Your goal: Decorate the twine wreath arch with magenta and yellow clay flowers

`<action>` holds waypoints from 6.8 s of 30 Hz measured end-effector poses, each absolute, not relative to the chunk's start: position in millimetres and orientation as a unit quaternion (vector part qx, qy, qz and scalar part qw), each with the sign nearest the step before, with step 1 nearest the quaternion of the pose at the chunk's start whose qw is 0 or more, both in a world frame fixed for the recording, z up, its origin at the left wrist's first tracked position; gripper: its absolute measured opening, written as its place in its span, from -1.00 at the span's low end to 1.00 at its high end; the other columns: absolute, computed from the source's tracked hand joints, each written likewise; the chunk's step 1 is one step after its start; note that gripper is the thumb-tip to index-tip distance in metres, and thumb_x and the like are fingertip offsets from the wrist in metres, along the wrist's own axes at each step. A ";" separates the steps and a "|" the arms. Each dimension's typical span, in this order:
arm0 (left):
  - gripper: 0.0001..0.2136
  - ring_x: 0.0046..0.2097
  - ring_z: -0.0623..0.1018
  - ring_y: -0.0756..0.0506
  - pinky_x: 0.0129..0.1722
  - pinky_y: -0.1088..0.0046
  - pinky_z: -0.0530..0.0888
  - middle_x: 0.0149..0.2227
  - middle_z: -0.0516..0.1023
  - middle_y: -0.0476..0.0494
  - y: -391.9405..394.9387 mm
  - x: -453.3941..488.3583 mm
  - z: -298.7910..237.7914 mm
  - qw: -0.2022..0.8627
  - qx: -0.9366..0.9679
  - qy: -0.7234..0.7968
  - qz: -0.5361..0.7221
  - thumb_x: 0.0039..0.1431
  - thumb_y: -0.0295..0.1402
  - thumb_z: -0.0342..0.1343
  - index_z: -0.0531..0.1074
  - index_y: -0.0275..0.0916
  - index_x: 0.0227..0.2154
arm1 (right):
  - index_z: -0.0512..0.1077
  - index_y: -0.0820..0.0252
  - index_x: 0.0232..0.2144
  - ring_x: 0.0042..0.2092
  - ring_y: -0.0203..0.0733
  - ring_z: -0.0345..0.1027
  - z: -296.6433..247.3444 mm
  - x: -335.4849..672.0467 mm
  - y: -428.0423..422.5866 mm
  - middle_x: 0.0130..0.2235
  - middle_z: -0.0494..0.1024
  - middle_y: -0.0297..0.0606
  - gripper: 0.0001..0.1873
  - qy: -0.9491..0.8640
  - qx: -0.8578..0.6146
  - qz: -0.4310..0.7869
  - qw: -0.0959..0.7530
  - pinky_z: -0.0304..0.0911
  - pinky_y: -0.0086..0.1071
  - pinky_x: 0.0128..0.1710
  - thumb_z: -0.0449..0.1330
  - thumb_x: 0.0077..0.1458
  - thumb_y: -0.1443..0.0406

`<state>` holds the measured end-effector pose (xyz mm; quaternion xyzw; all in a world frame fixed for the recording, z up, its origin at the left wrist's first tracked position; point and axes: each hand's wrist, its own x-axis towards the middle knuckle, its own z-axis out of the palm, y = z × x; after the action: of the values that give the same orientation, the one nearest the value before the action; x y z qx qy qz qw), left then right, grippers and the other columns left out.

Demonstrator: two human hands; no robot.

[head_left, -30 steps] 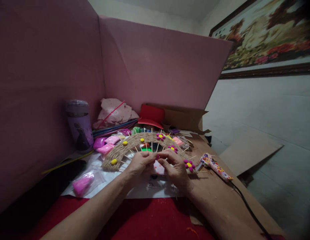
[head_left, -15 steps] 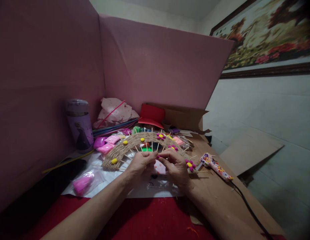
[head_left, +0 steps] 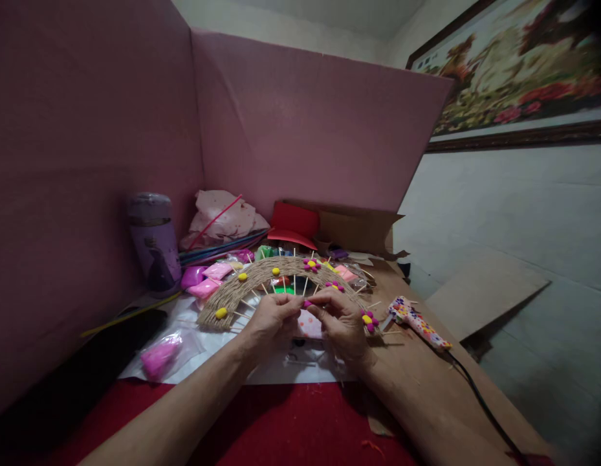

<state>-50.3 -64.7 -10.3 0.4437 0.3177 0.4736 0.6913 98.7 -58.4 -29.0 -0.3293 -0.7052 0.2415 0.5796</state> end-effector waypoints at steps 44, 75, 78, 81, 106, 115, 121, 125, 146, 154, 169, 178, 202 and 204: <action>-0.72 -0.68 0.05 0.16 -0.71 0.62 -0.03 -0.73 0.10 0.16 -66.3 -49.9 -8.5 0.723 0.432 0.283 0.459 -0.11 -0.23 0.27 0.34 -0.32 -0.53 | 0.45 0.14 -0.29 -0.37 -0.27 0.30 -27.6 101.0 -60.5 -0.38 0.45 -0.31 -0.89 -0.734 -0.353 0.172 0.554 0.19 -0.42 -0.43 0.20 0.07 0.28; -0.68 -0.70 0.04 0.18 -0.75 0.64 -0.01 -0.69 0.11 0.16 -65.7 -49.4 -11.2 0.719 0.426 0.280 0.473 -0.13 -0.20 0.28 0.27 -0.29 -0.60 | 0.45 0.15 -0.41 -0.37 -0.27 0.31 -25.6 99.5 -62.1 -0.40 0.47 -0.30 -0.92 -0.723 -0.358 0.176 0.564 0.20 -0.42 -0.43 0.18 0.07 0.27; -0.68 -0.70 0.03 0.19 -0.74 0.65 0.00 -0.71 0.09 0.18 -65.5 -49.2 -11.8 0.712 0.433 0.288 0.471 -0.16 -0.19 0.29 0.31 -0.31 -0.58 | 0.45 0.15 -0.37 -0.37 -0.26 0.32 -25.9 99.8 -61.8 -0.39 0.48 -0.29 -0.91 -0.722 -0.366 0.175 0.560 0.21 -0.42 -0.44 0.20 0.06 0.26; -0.68 -0.70 0.03 0.19 -0.74 0.65 0.00 -0.71 0.09 0.18 -66.0 -49.0 -11.1 0.710 0.429 0.292 0.477 -0.17 -0.18 0.30 0.32 -0.31 -0.56 | 0.46 0.16 -0.35 -0.38 -0.27 0.32 -26.2 99.9 -61.7 -0.39 0.49 -0.29 -0.90 -0.726 -0.370 0.176 0.553 0.21 -0.42 -0.45 0.18 0.07 0.26; -0.81 -0.68 0.16 0.17 -0.73 0.67 0.14 -0.66 0.22 0.10 -71.6 -46.3 -2.2 0.736 0.369 0.293 0.486 -0.08 -0.36 0.26 0.36 -0.34 -0.52 | 0.41 0.15 -0.02 -0.46 -0.27 0.38 -27.6 98.8 -69.8 -0.43 0.53 -0.27 -0.66 -0.758 -0.344 0.148 0.534 0.30 -0.39 -0.47 0.08 0.15 0.31; -0.81 -0.67 0.13 0.18 -0.68 0.65 0.21 -0.65 0.24 0.10 -69.6 -47.7 -8.4 0.737 0.359 0.289 0.494 -0.05 -0.34 0.25 0.38 -0.33 -0.46 | 0.40 0.16 -0.01 -0.48 -0.26 0.39 -29.0 99.5 -72.1 -0.44 0.54 -0.25 -0.65 -0.762 -0.352 0.130 0.528 0.32 -0.38 -0.46 0.09 0.14 0.32; -0.76 -0.69 0.09 0.19 -0.71 0.65 0.09 -0.68 0.22 0.11 -69.4 -46.2 -10.6 0.717 0.407 0.277 0.494 -0.08 -0.27 0.25 0.38 -0.35 -0.52 | 0.43 0.17 -0.14 -0.48 -0.31 0.36 -28.8 99.2 -70.0 -0.46 0.51 -0.32 -0.77 -0.740 -0.356 0.155 0.550 0.27 -0.45 -0.50 0.13 0.12 0.31; -0.71 -0.71 0.06 0.19 -0.73 0.63 0.02 -0.70 0.19 0.14 -69.1 -44.8 -11.0 0.710 0.407 0.290 0.496 -0.10 -0.20 0.26 0.35 -0.33 -0.56 | 0.44 0.16 -0.26 -0.47 -0.33 0.36 -28.1 98.7 -70.1 -0.46 0.49 -0.34 -0.87 -0.734 -0.351 0.178 0.553 0.27 -0.48 -0.49 0.14 0.12 0.31; -0.77 -0.70 0.05 0.18 -0.72 0.61 -0.02 -0.69 0.16 0.13 -68.2 -46.6 -13.0 0.727 0.393 0.277 0.490 -0.05 -0.30 0.23 0.33 -0.32 -0.56 | 0.44 0.20 -0.31 -0.45 -0.32 0.35 -25.8 98.2 -69.6 -0.43 0.50 -0.31 -0.88 -0.723 -0.360 0.201 0.553 0.26 -0.47 -0.48 0.15 0.10 0.29; -0.78 -0.70 0.08 0.17 -0.73 0.63 0.01 -0.70 0.18 0.12 -68.8 -46.5 -12.4 0.710 0.402 0.293 0.498 -0.10 -0.31 0.26 0.34 -0.32 -0.56 | 0.46 0.18 -0.33 -0.45 -0.31 0.36 -25.6 99.2 -68.6 -0.44 0.51 -0.31 -0.89 -0.730 -0.374 0.170 0.546 0.25 -0.46 -0.48 0.16 0.09 0.29; -0.70 -0.74 0.06 0.17 -0.76 0.62 -0.02 -0.76 0.14 0.16 -69.1 -46.1 -13.1 0.701 0.399 0.316 0.500 -0.16 -0.19 0.28 0.33 -0.29 -0.58 | 0.47 0.15 -0.35 -0.41 -0.28 0.33 -27.6 100.1 -63.4 -0.43 0.46 -0.32 -0.92 -0.741 -0.349 0.164 0.550 0.26 -0.41 -0.44 0.17 0.08 0.31; -0.68 -0.75 0.03 0.18 -0.75 0.62 -0.02 -0.79 0.09 0.20 -69.6 -44.9 -10.9 0.699 0.396 0.310 0.509 -0.20 -0.17 0.30 0.36 -0.31 -0.54 | 0.46 0.15 -0.31 -0.42 -0.28 0.34 -30.7 98.5 -62.8 -0.40 0.48 -0.30 -0.90 -0.728 -0.372 0.186 0.546 0.29 -0.41 -0.43 0.16 0.09 0.29; -0.59 -0.73 0.02 0.17 -0.74 0.60 -0.08 -0.77 0.09 0.17 -67.9 -45.0 -11.4 0.668 0.398 0.338 0.529 -0.25 -0.04 0.28 0.29 -0.30 -0.67 | 0.45 0.12 -0.26 -0.35 -0.24 0.36 -27.5 96.5 -67.9 -0.36 0.50 -0.28 -0.84 -0.771 -0.348 0.129 0.518 0.29 -0.39 -0.37 0.10 0.12 0.37; -0.60 -0.72 0.03 0.17 -0.72 0.59 -0.07 -0.77 0.11 0.16 -67.1 -44.6 -12.6 0.659 0.408 0.344 0.530 -0.25 -0.05 0.29 0.33 -0.31 -0.65 | 0.45 0.11 -0.24 -0.33 -0.22 0.37 -27.1 96.5 -68.5 -0.34 0.50 -0.27 -0.83 -0.776 -0.351 0.131 0.508 0.30 -0.37 -0.34 0.11 0.12 0.37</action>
<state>-44.6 -67.1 -12.6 0.4081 0.3444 0.5297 0.6590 96.5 -68.5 -27.1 -0.3513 -0.7756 0.1312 0.5078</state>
